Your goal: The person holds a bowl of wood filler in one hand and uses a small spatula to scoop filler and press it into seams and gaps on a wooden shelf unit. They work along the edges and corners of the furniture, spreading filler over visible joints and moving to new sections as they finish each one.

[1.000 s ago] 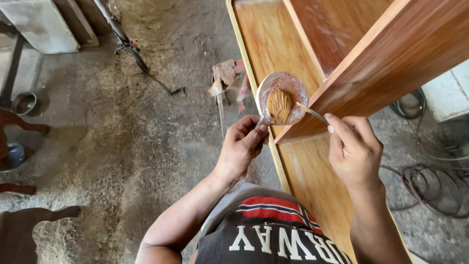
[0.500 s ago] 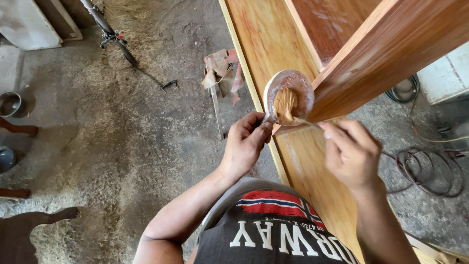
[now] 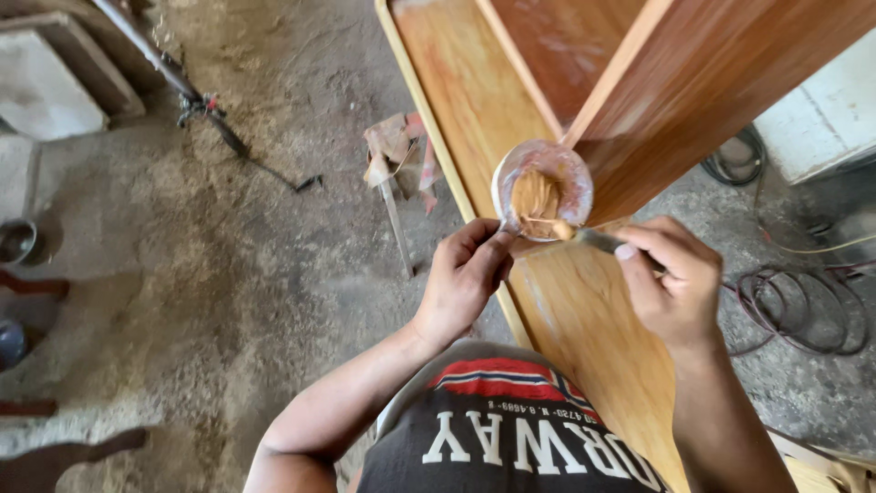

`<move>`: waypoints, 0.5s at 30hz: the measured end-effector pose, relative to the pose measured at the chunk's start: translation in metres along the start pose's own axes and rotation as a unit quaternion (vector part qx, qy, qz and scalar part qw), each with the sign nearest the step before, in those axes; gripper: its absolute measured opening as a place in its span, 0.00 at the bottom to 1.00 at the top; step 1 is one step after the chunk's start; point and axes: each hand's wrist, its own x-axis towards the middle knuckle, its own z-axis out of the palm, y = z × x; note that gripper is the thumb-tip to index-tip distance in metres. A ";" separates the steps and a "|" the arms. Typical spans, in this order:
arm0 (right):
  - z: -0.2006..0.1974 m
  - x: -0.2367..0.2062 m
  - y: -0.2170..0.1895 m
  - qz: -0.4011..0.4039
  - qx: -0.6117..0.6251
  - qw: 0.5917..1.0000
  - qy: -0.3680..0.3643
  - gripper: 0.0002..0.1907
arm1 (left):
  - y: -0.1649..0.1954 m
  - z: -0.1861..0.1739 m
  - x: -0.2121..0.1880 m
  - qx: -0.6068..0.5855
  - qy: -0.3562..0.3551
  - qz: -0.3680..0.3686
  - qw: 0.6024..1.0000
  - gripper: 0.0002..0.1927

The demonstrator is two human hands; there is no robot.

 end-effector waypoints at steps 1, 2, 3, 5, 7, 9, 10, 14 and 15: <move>-0.009 0.003 0.001 0.008 0.003 1.000 0.021 0.06 | 0.002 0.005 0.002 -0.035 -0.001 -0.003 0.999 0.13; -0.017 0.009 0.002 0.001 -0.010 0.999 0.042 0.06 | 0.007 0.008 0.006 -0.035 -0.004 -0.011 0.999 0.13; -0.027 0.016 0.003 -0.005 -0.024 0.998 0.064 0.06 | 0.013 0.011 0.009 -0.035 -0.008 -0.018 0.999 0.12; -0.046 0.034 0.004 -0.028 -0.049 0.992 0.111 0.05 | 0.029 0.018 0.012 -0.057 -0.023 -0.038 0.997 0.11; -0.067 0.062 0.004 -0.061 -0.067 0.982 0.167 0.04 | 0.049 0.026 0.013 -0.094 -0.046 -0.062 0.993 0.09; -0.092 0.097 0.005 -0.088 -0.110 0.966 0.217 0.06 | 0.068 0.036 0.014 -0.098 -0.074 -0.054 0.991 0.08; -0.105 0.115 0.005 -0.100 -0.128 0.957 0.239 0.07 | 0.077 0.040 0.014 -0.101 -0.084 -0.052 0.990 0.08; -0.144 0.194 0.003 -0.218 -0.246 0.885 0.330 0.11 | 0.099 0.051 0.014 -0.114 -0.107 -0.010 0.988 0.08; -0.151 0.208 0.001 -0.248 -0.264 0.869 0.337 0.13 | 0.101 0.052 0.012 -0.117 -0.107 -0.001 0.987 0.08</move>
